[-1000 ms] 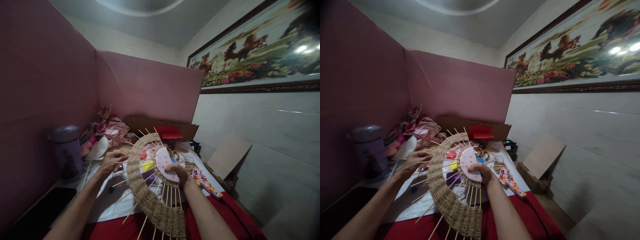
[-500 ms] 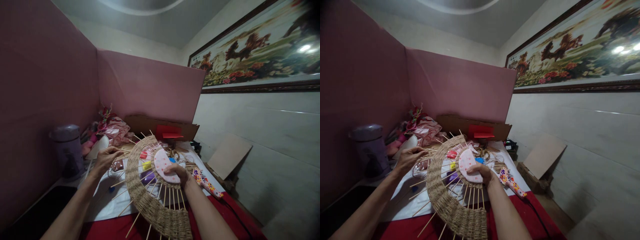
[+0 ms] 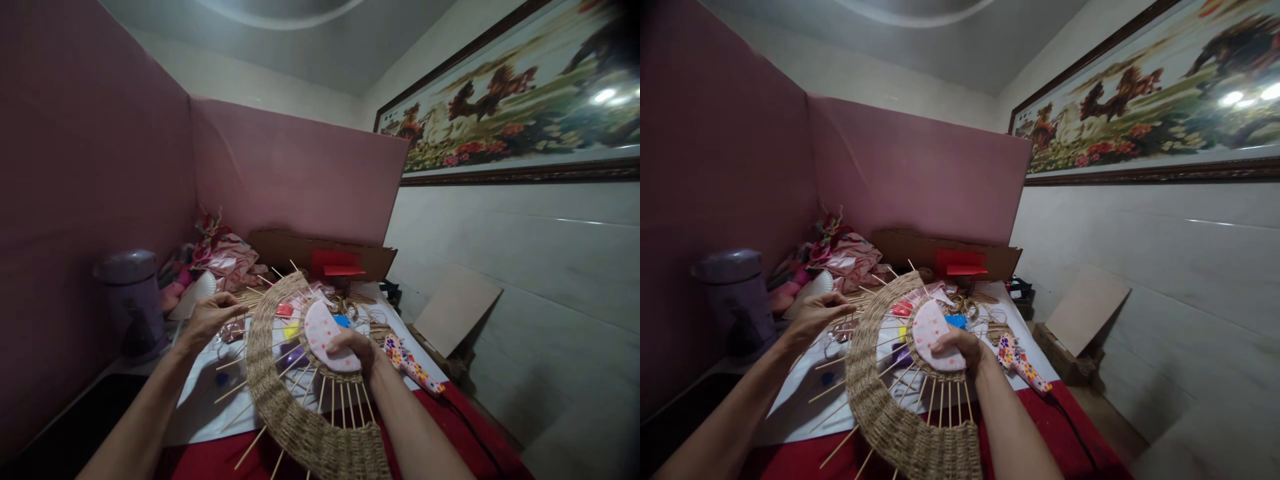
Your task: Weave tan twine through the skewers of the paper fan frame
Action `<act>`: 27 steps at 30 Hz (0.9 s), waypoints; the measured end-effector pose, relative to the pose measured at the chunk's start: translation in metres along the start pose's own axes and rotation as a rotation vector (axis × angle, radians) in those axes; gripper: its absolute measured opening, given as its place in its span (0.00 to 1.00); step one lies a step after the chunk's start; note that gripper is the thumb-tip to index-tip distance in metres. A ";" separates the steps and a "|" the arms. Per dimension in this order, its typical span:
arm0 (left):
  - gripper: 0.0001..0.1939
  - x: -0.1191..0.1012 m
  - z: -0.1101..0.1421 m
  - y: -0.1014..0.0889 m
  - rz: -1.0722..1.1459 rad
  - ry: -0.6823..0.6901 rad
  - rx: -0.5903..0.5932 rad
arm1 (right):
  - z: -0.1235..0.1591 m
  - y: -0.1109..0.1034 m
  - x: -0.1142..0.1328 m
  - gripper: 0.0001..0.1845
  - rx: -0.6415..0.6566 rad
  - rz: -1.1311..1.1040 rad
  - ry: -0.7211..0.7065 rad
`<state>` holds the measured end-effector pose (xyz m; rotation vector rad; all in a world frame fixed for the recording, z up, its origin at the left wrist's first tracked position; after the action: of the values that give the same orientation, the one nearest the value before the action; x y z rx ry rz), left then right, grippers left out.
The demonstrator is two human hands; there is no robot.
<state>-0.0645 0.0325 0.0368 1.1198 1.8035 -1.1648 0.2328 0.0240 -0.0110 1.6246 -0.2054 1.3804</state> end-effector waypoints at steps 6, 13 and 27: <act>0.20 0.006 0.002 -0.011 0.142 -0.206 0.310 | -0.002 0.001 -0.003 0.21 0.029 0.012 0.051; 0.21 0.007 0.009 -0.009 0.307 -0.256 0.453 | -0.001 0.003 -0.010 0.21 0.029 0.020 0.064; 0.23 0.021 0.006 -0.001 0.459 -0.288 0.485 | -0.001 0.010 -0.013 0.26 0.057 -0.010 0.045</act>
<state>-0.0724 0.0328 0.0170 1.4526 0.9946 -1.4198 0.2211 0.0143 -0.0165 1.6375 -0.1322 1.4248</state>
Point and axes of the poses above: each hand's wrist, its own z-axis away from the middle knuckle, its own y-axis out of the palm, x = y × z, the point moved 1 cm from there along -z, towards the middle knuckle, and after that the axes turned 9 degrees about -z, right-handed, at the moved point
